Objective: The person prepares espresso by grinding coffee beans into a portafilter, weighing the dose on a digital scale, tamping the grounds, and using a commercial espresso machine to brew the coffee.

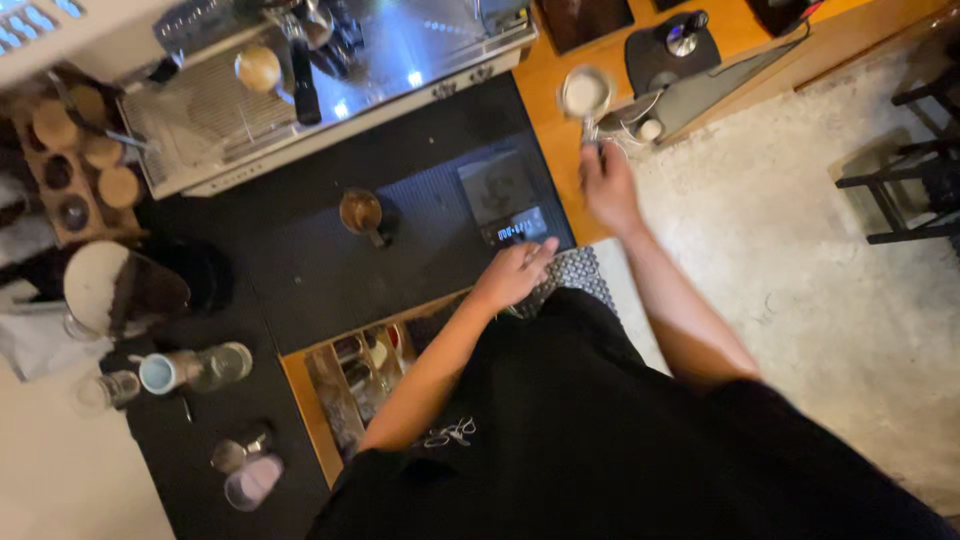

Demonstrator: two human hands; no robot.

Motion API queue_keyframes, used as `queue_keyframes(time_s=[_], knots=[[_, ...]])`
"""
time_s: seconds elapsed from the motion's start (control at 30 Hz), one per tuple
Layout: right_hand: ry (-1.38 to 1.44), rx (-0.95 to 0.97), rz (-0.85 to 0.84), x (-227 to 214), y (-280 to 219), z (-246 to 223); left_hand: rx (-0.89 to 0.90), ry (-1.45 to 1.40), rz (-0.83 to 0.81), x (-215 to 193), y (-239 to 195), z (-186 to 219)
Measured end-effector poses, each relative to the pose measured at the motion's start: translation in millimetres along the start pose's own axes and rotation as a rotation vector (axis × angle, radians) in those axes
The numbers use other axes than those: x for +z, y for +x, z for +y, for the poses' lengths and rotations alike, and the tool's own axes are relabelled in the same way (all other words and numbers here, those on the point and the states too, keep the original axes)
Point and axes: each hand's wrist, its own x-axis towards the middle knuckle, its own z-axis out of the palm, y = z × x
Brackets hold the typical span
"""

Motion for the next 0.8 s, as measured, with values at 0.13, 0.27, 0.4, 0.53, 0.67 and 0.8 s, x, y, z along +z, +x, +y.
queue_keyframes(time_s=[0.13,0.27,0.4,0.53,0.67,0.8], knots=[[-0.217,-0.006,-0.013,-12.4,143.9,-15.5,-0.023,0.013,0.027,-25.9,-1.5,-26.2],[-0.182,0.176,0.001,-11.2,246.2,-24.4,-0.010,-0.258,0.051,-23.6,24.1,-40.1],[-0.431,-0.035,-0.025,-20.3,309.1,-11.1,0.157,-0.407,0.115,-28.6,83.5,-13.1],[-0.545,-0.069,0.012,-10.3,337.3,12.6,0.344,-0.449,0.236,-37.1,174.3,41.1],[-0.586,-0.193,0.055,-7.8,340.9,29.5,0.613,-0.599,0.278,-64.9,311.0,92.8],[-0.518,-0.241,0.061,-8.6,334.8,19.9,0.589,-0.105,0.800,-107.9,429.5,129.3]])
